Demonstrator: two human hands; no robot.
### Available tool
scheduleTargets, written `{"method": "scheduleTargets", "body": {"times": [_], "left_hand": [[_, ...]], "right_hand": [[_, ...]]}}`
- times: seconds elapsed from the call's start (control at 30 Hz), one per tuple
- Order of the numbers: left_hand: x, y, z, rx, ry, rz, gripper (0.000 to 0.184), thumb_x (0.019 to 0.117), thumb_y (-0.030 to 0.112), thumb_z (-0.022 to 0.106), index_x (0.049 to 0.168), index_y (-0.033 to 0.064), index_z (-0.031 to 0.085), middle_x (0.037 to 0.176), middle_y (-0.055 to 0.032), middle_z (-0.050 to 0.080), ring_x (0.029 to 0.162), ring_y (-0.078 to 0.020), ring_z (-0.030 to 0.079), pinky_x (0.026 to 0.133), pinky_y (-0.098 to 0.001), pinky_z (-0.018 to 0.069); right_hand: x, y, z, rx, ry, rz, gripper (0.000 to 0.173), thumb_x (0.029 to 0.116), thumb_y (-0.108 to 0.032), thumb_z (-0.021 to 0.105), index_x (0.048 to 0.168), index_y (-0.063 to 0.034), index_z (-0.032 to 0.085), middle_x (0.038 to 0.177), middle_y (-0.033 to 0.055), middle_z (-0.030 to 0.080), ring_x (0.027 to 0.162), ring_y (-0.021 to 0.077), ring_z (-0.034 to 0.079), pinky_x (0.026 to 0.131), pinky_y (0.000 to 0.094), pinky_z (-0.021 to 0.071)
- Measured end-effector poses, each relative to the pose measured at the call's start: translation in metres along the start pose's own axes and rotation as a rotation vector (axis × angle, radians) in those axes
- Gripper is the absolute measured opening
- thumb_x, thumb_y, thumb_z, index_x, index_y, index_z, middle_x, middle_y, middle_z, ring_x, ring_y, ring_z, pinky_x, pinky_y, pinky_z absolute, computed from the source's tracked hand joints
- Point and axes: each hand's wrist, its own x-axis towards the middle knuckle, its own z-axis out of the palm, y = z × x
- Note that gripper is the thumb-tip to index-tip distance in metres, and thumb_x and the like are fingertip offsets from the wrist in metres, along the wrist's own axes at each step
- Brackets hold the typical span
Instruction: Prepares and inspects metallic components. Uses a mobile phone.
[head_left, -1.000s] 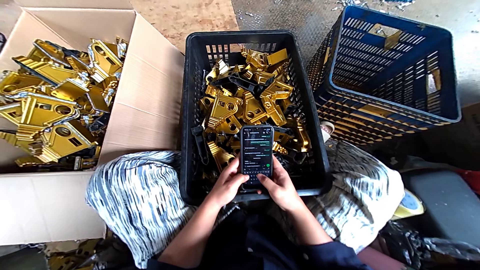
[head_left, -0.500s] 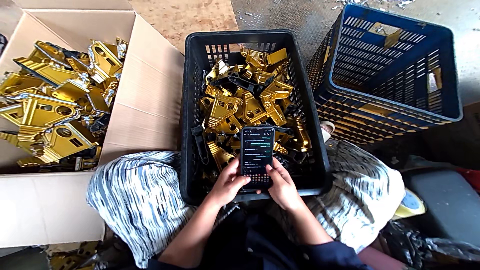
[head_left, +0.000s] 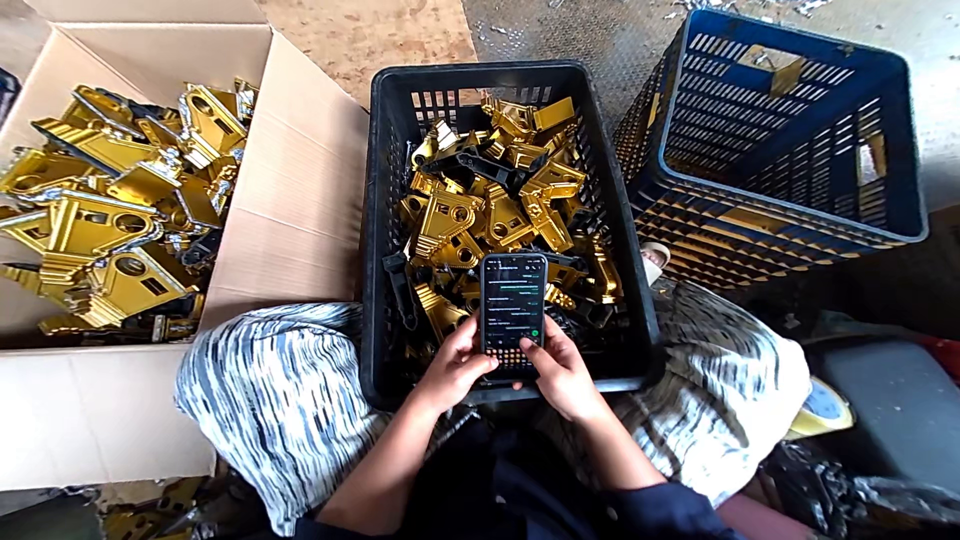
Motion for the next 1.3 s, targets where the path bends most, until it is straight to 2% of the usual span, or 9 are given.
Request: {"method": "scheduleTargets", "body": {"times": [0.27,0.77,0.87,1.0,1.1,1.2,1.3], "left_hand": [[0.0001,0.0007,-0.0001,-0.009,0.023,-0.035,0.065,0.0873,-0.006,0.048,0.15,-0.0056,0.031,0.128,-0.0116,0.065,0.115,-0.0159,0.066,0.102,-0.0349,0.0541],[0.0021,0.0029,-0.0007,-0.04,0.02,-0.083,0.07,0.0835,-0.008,0.047,0.151,-0.004,0.029,0.128,-0.0121,0.064,0.115,-0.0164,0.066,0.1,-0.0348,0.0546],[0.0019,0.0035,0.0002,-0.04,0.03,-0.082,0.07,0.0831,-0.009,0.047,0.151,-0.0036,0.03,0.128,-0.0116,0.065,0.115,-0.016,0.066,0.1,-0.0342,0.0546],[0.0016,0.0039,-0.0004,-0.041,0.013,-0.078,0.07,0.0842,-0.008,0.047,0.152,-0.0041,0.029,0.13,-0.012,0.064,0.117,-0.0162,0.065,0.102,-0.0345,0.0537],[0.0013,0.004,-0.0007,-0.048,0.005,-0.084,0.071,0.0838,-0.008,0.047,0.152,-0.0029,0.028,0.13,-0.0122,0.064,0.116,-0.0169,0.066,0.101,-0.0351,0.0544],[0.0011,0.0038,-0.0011,-0.056,0.005,-0.098,0.073,0.083,-0.008,0.047,0.153,-0.0021,0.027,0.13,-0.0132,0.063,0.115,-0.0181,0.066,0.1,-0.0358,0.0551],[0.001,0.004,-0.0017,-0.058,0.0,-0.103,0.075,0.0822,-0.008,0.047,0.154,-0.0021,0.026,0.131,-0.0136,0.063,0.115,-0.0182,0.066,0.1,-0.0358,0.0552]], "right_hand": [[-0.0003,0.0009,-0.0037,-0.016,-0.066,-0.022,0.048,0.0927,0.005,0.049,0.14,0.0013,0.044,0.115,0.015,0.07,0.091,0.0228,0.074,0.062,0.0341,0.0635],[0.0007,-0.0009,-0.004,-0.001,-0.072,0.019,0.051,0.0924,0.005,0.048,0.143,0.0006,0.042,0.117,0.0171,0.069,0.094,0.0253,0.074,0.064,0.0366,0.0642],[0.0012,-0.0008,-0.0036,0.034,-0.059,0.034,0.046,0.0964,0.002,0.043,0.143,0.0002,0.043,0.117,0.017,0.068,0.094,0.0255,0.073,0.063,0.037,0.0637],[0.0012,-0.0006,-0.0025,0.107,-0.036,0.046,0.042,0.1084,-0.014,0.025,0.145,-0.0027,0.043,0.118,0.0157,0.069,0.094,0.0247,0.073,0.062,0.0371,0.0635],[0.001,-0.0002,-0.0018,0.137,-0.028,0.049,0.046,0.1086,-0.017,0.019,0.146,-0.0037,0.042,0.118,0.0148,0.069,0.093,0.023,0.074,0.061,0.0353,0.0629],[0.0019,0.0007,-0.0027,0.107,-0.035,0.047,0.042,0.1048,-0.009,0.031,0.144,-0.0017,0.044,0.116,0.0165,0.069,0.092,0.0246,0.073,0.061,0.0366,0.0631],[0.0013,-0.0001,-0.0027,0.047,-0.038,0.035,0.045,0.0987,-0.001,0.044,0.144,0.0005,0.043,0.116,0.0177,0.068,0.092,0.0257,0.073,0.062,0.0376,0.0638]]}}
